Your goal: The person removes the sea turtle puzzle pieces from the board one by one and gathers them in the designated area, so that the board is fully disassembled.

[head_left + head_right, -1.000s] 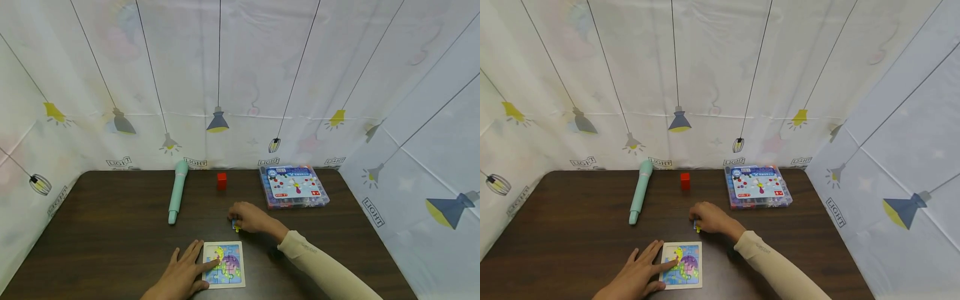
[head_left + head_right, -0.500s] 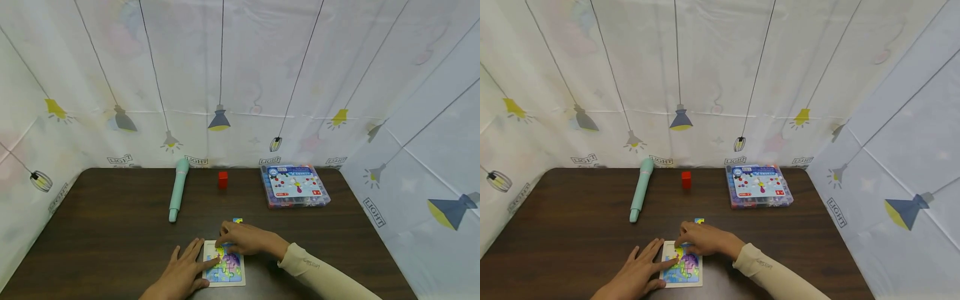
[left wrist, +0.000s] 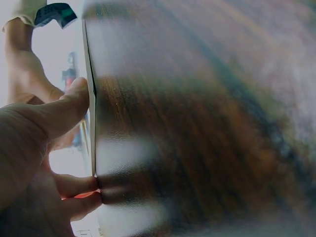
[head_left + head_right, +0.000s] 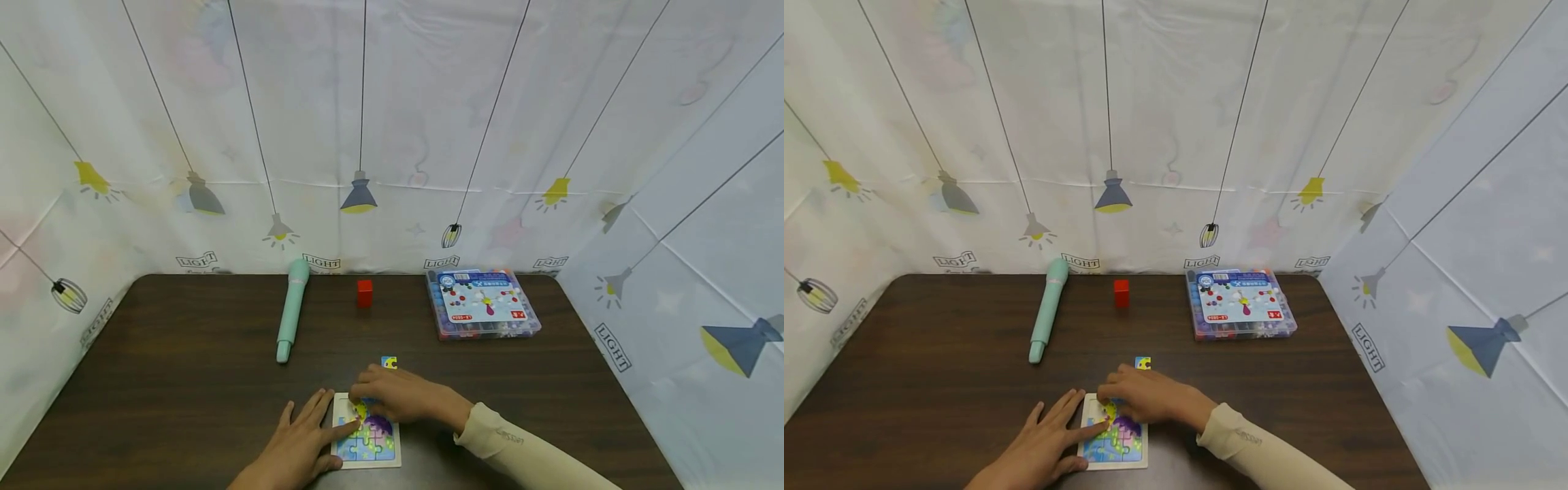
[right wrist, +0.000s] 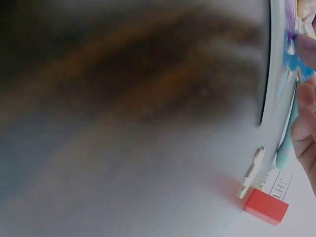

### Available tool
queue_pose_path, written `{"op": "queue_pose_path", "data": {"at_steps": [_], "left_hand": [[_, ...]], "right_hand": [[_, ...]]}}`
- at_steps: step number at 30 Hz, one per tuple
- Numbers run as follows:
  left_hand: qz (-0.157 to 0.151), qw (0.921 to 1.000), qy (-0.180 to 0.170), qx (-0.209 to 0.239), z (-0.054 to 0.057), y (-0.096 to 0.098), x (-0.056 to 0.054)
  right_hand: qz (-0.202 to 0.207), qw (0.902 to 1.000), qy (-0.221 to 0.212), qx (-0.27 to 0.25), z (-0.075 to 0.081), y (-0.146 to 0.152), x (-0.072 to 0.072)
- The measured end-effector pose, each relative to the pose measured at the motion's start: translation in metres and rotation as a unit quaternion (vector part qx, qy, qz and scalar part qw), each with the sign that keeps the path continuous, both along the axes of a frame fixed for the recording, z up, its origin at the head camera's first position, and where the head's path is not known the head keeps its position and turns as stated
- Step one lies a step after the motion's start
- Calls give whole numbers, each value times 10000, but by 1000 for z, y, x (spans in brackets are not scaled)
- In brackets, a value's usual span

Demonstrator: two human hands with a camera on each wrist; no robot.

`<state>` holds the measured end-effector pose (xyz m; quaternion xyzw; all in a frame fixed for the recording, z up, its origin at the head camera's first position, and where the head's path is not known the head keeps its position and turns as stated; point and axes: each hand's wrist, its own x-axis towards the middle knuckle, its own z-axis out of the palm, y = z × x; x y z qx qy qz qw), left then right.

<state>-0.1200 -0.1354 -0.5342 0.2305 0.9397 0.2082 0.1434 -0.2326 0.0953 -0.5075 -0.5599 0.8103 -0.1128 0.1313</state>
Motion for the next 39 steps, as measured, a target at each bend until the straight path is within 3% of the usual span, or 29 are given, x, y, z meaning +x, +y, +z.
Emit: {"op": "queue_pose_path", "data": {"at_steps": [3, 6, 8, 11, 14, 20, 28, 39], "left_hand": [[-7, 10000, 14, 24, -1, 1, 0], [1, 10000, 18, 30, -1, 1, 0], [11, 10000, 17, 39, -1, 1, 0], [28, 10000, 53, 21, -1, 1, 1], [49, 9999, 95, 19, 0, 0, 2], [36, 9999, 159, 6, 0, 0, 3], [37, 9999, 124, 2, -2, 2, 2], [60, 9997, 216, 57, 0, 2, 3]], "right_hand": [[9, 9993, -187, -334, -1, 3, 1], [-155, 9949, -686, -721, 6, 10, -4], [-470, 9899, -1004, -886, 12, 18, -11], [-1073, 9843, -1095, -879, 20, 35, -26], [-1423, 9826, -975, -686, 21, 49, -40], [-1529, 9853, -653, -383, 12, 61, -55], [-1673, 9850, 416, 51, 8, 55, -52], [-1771, 9825, 569, 40, 3, 53, -53]]}}
